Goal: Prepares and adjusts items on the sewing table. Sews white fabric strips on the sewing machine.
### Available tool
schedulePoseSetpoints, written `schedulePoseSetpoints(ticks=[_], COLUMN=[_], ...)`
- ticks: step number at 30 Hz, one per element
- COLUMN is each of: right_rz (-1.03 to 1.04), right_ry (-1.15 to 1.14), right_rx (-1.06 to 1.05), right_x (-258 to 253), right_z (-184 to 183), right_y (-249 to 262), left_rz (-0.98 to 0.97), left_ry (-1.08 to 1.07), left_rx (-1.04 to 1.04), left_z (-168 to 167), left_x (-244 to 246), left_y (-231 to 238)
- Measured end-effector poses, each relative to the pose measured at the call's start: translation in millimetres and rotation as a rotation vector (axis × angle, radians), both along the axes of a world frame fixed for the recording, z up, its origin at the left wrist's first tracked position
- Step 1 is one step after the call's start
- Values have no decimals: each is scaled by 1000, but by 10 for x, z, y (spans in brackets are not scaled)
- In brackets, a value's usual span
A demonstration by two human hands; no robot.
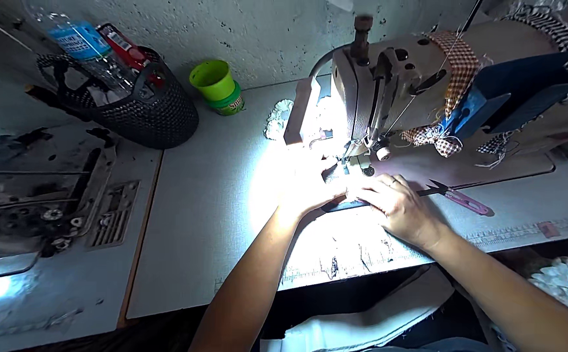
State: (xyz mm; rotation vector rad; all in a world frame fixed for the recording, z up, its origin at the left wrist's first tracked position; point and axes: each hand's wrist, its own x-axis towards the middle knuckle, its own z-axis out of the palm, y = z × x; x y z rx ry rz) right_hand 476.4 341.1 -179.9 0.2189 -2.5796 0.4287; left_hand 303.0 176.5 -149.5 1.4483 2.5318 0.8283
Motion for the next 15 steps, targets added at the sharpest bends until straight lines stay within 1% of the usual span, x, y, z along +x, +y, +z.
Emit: schedulePoseSetpoints(ticks=[3,5,9,15], right_rz=[-51,-55,-53,-37], right_ry=[3,34,11,33], right_rx=[39,55,43,55], right_x=[62,71,79,71], right_z=[-50,-58,-55,-59], right_y=[-48,-62,-77,-122], left_rz=[-2,-8,-22,-33], left_ry=[12,14,-6,52], left_rx=[14,-12,-30,41], left_z=[-9,4,21,-32], left_x=[27,29,27,6], left_y=[-1,-3,-16,-26])
